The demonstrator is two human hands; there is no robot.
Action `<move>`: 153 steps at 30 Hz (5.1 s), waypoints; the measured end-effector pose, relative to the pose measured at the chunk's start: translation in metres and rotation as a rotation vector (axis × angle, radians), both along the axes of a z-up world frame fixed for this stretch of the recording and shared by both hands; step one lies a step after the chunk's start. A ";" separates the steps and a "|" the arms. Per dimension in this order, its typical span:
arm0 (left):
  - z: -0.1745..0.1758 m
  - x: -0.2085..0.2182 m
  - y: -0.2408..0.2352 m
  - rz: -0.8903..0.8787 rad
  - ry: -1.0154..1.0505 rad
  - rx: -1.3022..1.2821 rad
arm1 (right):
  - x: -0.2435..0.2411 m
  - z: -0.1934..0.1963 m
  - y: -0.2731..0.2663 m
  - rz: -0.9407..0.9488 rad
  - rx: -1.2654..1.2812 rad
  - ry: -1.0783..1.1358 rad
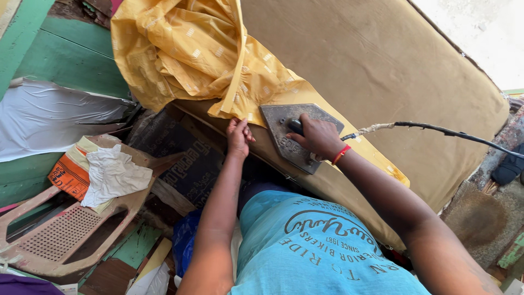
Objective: The person irons a yellow patterned cloth on a padded ironing board. They repeatedly smooth the fabric with their hands, use a brush to clean the surface, and press it with a heavy iron. The person flips and repositions the cloth multiple times to ensure all sections are pressed.
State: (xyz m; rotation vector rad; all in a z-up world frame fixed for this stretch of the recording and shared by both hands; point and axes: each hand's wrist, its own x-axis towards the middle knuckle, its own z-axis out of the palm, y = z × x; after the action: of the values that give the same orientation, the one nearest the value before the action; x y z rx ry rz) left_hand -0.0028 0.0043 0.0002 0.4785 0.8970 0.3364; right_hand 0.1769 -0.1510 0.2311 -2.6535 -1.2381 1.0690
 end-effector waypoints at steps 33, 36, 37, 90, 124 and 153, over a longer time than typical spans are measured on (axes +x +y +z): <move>0.036 -0.186 -0.262 -1.247 0.994 0.767 | 0.012 -0.059 -0.175 -0.234 0.760 0.402; 0.047 -0.127 -0.180 -0.941 0.918 1.332 | 0.023 -0.040 -0.214 -0.240 0.696 0.263; 0.059 -0.100 -0.155 -0.806 0.829 1.435 | 0.029 -0.030 -0.232 -0.230 0.593 0.174; 0.200 0.192 -0.187 -1.775 0.098 2.046 | -0.047 -0.190 -0.414 -1.831 0.661 -0.224; 0.214 0.225 -0.191 -2.190 0.093 1.721 | -0.045 -0.191 -0.409 -1.200 -0.022 -0.738; 0.199 0.200 -0.330 -1.781 0.290 1.466 | -0.038 -0.174 -0.417 -1.257 0.020 -0.633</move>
State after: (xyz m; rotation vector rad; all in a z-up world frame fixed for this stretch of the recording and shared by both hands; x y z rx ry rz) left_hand 0.1975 -0.3262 0.1987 2.4399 0.0407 -0.8600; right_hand 0.1389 -0.5683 0.0575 -2.8918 0.5395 0.0091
